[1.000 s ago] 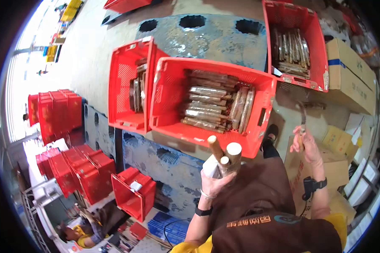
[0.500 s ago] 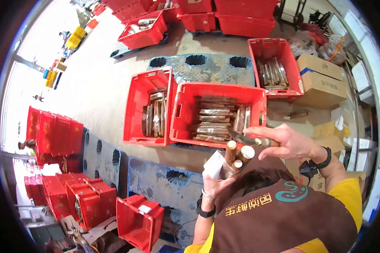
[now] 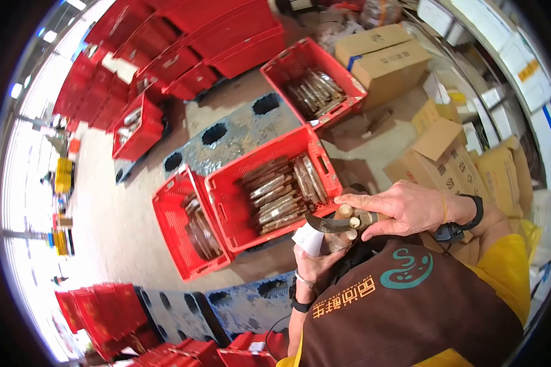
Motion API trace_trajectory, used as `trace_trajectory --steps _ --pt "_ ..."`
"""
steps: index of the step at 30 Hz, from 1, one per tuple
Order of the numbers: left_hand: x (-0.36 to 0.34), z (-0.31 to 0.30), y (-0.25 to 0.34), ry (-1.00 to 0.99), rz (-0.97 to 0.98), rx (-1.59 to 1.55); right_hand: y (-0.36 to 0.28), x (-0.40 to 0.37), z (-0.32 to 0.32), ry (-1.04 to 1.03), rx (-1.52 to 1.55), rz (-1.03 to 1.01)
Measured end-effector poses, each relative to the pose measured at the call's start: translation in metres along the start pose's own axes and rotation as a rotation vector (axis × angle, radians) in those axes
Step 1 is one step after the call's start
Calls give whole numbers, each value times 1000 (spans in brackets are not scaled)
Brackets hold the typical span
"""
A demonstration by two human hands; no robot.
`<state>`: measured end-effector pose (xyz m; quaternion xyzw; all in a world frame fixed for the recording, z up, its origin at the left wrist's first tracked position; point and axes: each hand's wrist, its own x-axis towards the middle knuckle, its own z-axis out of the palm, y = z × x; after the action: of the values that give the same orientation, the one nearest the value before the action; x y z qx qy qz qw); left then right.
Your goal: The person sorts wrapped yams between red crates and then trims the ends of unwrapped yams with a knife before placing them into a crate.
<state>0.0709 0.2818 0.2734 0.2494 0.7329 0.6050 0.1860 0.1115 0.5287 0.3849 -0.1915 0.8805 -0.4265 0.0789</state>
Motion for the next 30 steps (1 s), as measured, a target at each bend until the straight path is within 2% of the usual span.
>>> trace_trajectory --steps 6,9,10,11,14,15,16,17,19,21,23,25,27,30 --pt "31 32 6 -124 -74 -142 12 -36 -25 46 41 162" --pt "46 42 8 -221 -35 -71 24 -49 -32 86 95 201" --pt "46 42 -15 -227 20 -5 34 -54 -29 149 100 145" --pt "52 46 -13 -243 20 -8 42 -59 -27 212 107 90" --pt "62 57 -11 -252 13 -38 56 -70 -29 253 133 120" --pt "64 60 -18 -255 -76 -140 50 -70 -39 260 137 127" --pt "67 62 -23 -253 -163 -241 36 -68 -55 112 175 303" --pt "70 63 -24 -257 -163 -238 29 -67 -65 -39 214 474" --pt "74 64 -24 -292 -148 -138 34 -70 -65 -49 219 476" --pt "77 66 -25 -307 -160 -158 43 -71 -61 49 174 362" --pt "79 67 -31 -232 -71 -54 45 -71 -61 40 183 375" --pt "79 65 -37 -234 -58 -51 46 -70 -64 31 185 384" --pt "79 64 -40 -231 -44 -53 42 -67 -69 -63 187 463" --pt "83 62 -40 -244 -9 1 43 -68 -70 -54 227 434"
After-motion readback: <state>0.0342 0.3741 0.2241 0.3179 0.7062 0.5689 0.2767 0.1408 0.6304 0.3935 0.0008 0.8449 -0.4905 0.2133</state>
